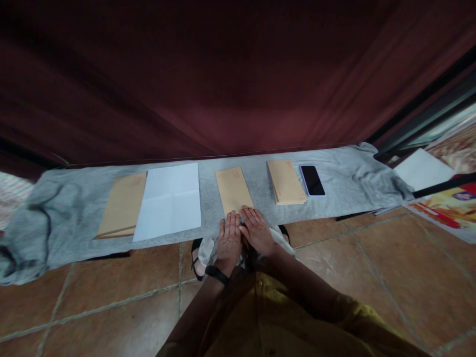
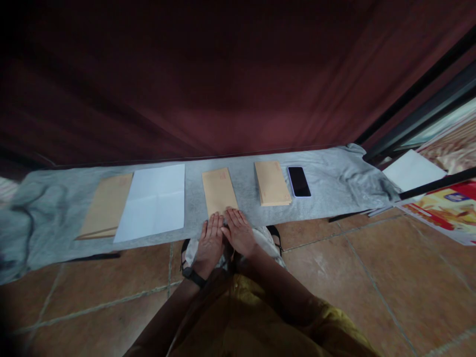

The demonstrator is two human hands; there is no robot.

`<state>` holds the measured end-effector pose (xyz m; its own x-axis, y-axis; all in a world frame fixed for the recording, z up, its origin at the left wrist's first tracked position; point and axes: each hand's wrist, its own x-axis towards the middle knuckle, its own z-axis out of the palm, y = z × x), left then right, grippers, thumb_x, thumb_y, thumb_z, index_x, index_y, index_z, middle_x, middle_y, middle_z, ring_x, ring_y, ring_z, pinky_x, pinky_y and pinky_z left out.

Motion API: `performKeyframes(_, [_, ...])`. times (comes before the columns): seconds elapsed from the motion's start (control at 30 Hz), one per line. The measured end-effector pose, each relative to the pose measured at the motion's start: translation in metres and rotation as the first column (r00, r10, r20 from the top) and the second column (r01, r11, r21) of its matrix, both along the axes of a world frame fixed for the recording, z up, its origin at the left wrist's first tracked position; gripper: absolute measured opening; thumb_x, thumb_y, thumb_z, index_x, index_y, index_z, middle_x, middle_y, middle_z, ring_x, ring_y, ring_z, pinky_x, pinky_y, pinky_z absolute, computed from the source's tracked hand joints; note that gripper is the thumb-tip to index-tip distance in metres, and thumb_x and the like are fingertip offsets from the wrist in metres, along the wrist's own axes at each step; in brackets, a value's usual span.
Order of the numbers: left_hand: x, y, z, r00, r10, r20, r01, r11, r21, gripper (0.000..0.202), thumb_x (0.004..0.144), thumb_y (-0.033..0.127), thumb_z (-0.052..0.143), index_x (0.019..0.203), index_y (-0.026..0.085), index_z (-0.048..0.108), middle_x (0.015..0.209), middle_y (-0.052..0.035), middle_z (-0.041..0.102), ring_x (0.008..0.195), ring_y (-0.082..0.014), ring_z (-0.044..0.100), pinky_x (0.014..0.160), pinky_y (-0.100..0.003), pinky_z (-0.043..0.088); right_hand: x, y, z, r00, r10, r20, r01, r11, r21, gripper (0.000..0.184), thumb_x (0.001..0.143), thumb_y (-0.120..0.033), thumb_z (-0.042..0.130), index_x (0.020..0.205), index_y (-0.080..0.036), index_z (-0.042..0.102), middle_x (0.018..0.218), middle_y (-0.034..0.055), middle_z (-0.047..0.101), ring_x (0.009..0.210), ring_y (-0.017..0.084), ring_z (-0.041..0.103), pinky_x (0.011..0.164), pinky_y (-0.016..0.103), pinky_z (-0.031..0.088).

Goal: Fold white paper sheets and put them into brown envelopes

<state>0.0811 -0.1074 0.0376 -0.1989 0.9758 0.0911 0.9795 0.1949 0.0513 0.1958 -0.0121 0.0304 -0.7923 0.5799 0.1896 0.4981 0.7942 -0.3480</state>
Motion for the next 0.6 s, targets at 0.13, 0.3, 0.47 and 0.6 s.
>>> performKeyframes(0.13, [0.000, -0.001, 0.003, 1.000, 0.000, -0.016, 0.000, 1.000, -0.009, 0.067, 0.089, 0.011, 0.039, 0.155, 0.003, 0.026, 0.164, -0.0184, 0.025, 0.153, -0.0289, 0.020, 0.125, -0.049, 0.022, 0.003, 0.000, -0.001, 1.000, -0.018, 0.002, 0.018, 1.000, 0.012, 0.058, 0.104, -0.038, 0.039, 0.154, -0.008, 0.035, 0.161, 0.0145, 0.034, 0.150, 0.025, 0.027, 0.124, 0.046, 0.022])
performKeyframes(0.3, [0.000, -0.004, 0.005, 1.000, 0.000, -0.010, 0.000, 1.000, -0.008, 0.067, 0.090, 0.012, 0.042, 0.154, 0.002, 0.028, 0.163, -0.0207, 0.024, 0.153, -0.0301, 0.021, 0.125, -0.050, 0.022, 0.006, -0.001, 0.000, 0.999, -0.034, 0.007, 0.034, 0.999, 0.021, 0.058, 0.103, -0.036, 0.040, 0.155, -0.008, 0.034, 0.161, 0.0142, 0.035, 0.150, 0.026, 0.027, 0.124, 0.046, 0.021])
performKeyframes(0.47, [0.001, -0.005, 0.003, 1.000, 0.009, -0.019, -0.009, 1.000, 0.014, 0.064, 0.090, 0.010, 0.041, 0.153, 0.002, 0.031, 0.162, -0.0220, 0.026, 0.152, -0.0316, 0.022, 0.124, -0.053, 0.023, 0.013, 0.000, 0.000, 0.998, -0.062, 0.010, 0.062, 0.998, 0.023, 0.060, 0.103, -0.037, 0.041, 0.155, -0.008, 0.033, 0.161, 0.0152, 0.034, 0.149, 0.026, 0.029, 0.123, 0.047, 0.021])
performKeyframes(0.6, [0.004, -0.006, 0.000, 1.000, 0.025, -0.012, -0.024, 0.999, 0.047, 0.060, 0.093, 0.009, 0.034, 0.152, 0.000, 0.031, 0.160, -0.0249, 0.029, 0.152, -0.0304, 0.024, 0.123, -0.052, 0.026, 0.018, 0.003, 0.000, 0.997, -0.070, 0.020, 0.070, 0.997, 0.032, 0.059, 0.104, -0.037, 0.039, 0.155, -0.009, 0.033, 0.160, 0.0145, 0.036, 0.148, 0.026, 0.031, 0.123, 0.046, 0.021])
